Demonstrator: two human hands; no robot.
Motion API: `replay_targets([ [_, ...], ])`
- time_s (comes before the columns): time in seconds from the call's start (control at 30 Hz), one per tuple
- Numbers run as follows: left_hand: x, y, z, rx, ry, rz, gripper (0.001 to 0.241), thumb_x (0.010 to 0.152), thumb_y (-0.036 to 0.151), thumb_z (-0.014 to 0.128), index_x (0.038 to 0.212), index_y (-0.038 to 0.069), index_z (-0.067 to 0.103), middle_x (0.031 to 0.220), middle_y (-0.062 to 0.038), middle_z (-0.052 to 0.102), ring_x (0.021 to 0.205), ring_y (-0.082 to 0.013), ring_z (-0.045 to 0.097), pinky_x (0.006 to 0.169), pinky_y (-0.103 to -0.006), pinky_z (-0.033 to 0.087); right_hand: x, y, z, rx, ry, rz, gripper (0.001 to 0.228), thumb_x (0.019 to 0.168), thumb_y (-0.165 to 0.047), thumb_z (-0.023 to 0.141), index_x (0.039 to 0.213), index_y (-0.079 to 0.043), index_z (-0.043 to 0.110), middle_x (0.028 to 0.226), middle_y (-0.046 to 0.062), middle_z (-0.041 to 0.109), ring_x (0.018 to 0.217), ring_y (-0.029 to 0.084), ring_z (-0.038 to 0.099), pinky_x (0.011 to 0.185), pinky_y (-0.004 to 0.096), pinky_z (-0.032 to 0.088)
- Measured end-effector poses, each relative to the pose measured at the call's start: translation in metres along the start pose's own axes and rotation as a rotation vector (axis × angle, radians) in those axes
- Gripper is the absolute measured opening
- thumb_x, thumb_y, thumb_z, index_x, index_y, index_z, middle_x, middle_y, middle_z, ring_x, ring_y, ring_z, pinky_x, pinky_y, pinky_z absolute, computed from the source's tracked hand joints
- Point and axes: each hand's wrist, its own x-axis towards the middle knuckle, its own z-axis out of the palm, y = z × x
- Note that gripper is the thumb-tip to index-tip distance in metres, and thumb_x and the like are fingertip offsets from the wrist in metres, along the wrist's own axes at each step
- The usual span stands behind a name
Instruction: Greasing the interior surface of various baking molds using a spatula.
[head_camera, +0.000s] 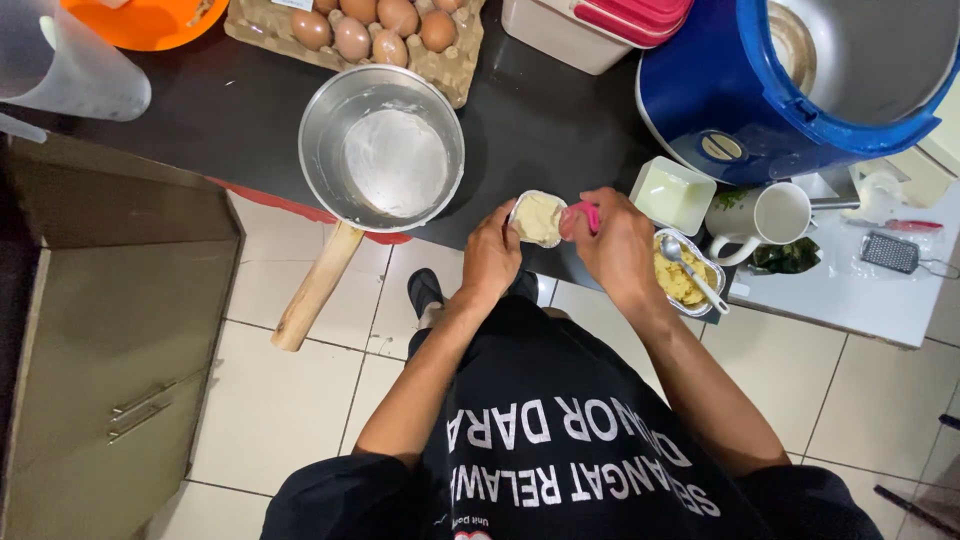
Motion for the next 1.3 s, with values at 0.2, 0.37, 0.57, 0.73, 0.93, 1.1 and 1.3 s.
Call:
replay_targets([
  [0.2,0.003,0.009,-0.001,-0.089,-0.161,-0.313,0.04,0.094,0.012,0.062,0.133,0.008,0.063,0.087,-0.017,0.075,0.081,-0.0348,0.076,0.075,-0.0443,0.058,0.013,-0.007,0.014,-0.045,0.009,0.11,0.022,0.089,-0.012,0.074,0.105,0.002,0.07,0.094,0.023,0.072,0.084,0.04,0.072,0.078,0.046,0.059],
  [0.37,0.001,0.01,-0.004,-0.112,-0.165,-0.289,0.04,0.096,0.013,0.06,0.136,0.013,0.063,0.088,-0.016,0.076,0.081,-0.0327,0.077,0.076,-0.043,0.059,0.014,-0.017,0.016,-0.133,-0.042,-0.042,0.018,0.097,-0.012,0.068,0.108,0.002,0.068,0.1,0.021,0.07,0.085,0.039,0.071,0.073,0.046,0.058],
  [0.57,0.005,0.002,-0.004,-0.005,-0.194,-0.248,0.043,0.096,0.011,0.058,0.138,0.016,0.063,0.1,-0.021,0.075,0.094,-0.04,0.072,0.083,-0.0478,0.057,0.015,-0.026,0.017,-0.207,-0.02,-0.203,0.013,0.1,-0.008,0.066,0.11,-0.002,0.07,0.096,0.016,0.068,0.085,0.036,0.069,0.074,0.044,0.057],
  [0.73,0.008,0.0,-0.007,0.008,-0.194,-0.195,0.043,0.095,0.009,0.057,0.136,0.017,0.064,0.116,-0.021,0.073,0.107,-0.0414,0.069,0.092,-0.0487,0.055,0.014,-0.025,0.017,-0.268,-0.053,-0.261,0.013,0.1,-0.008,0.069,0.112,-0.005,0.071,0.093,0.01,0.068,0.082,0.03,0.066,0.073,0.04,0.056],
  [0.93,0.012,0.013,-0.014,0.027,-0.244,-0.216,0.045,0.096,0.007,0.055,0.139,0.02,0.062,0.12,-0.021,0.07,0.11,-0.0423,0.067,0.094,-0.0484,0.053,0.01,-0.025,0.012,-0.251,0.0,-0.358,0.028,0.087,0.001,0.071,0.114,-0.008,0.071,0.105,0.005,0.072,0.088,0.027,0.066,0.075,0.037,0.057],
  [1.1,0.009,0.004,-0.006,-0.012,-0.213,-0.167,0.046,0.098,0.005,0.052,0.14,0.021,0.062,0.119,-0.02,0.071,0.112,-0.0414,0.067,0.094,-0.0466,0.054,0.003,-0.02,0.016,-0.223,-0.008,-0.385,0.034,0.086,0.004,0.071,0.118,-0.008,0.071,0.113,0.003,0.072,0.095,0.024,0.066,0.08,0.035,0.058],
  [1.3,0.011,0.019,-0.012,-0.075,-0.204,-0.225,0.043,0.1,0.007,0.049,0.139,0.018,0.061,0.125,-0.02,0.068,0.115,-0.0414,0.065,0.095,-0.0446,0.053,0.0,-0.012,0.008,-0.204,-0.074,-0.525,0.05,0.072,0.008,0.07,0.119,-0.008,0.072,0.119,0.005,0.071,0.11,0.026,0.066,0.09,0.034,0.059],
])
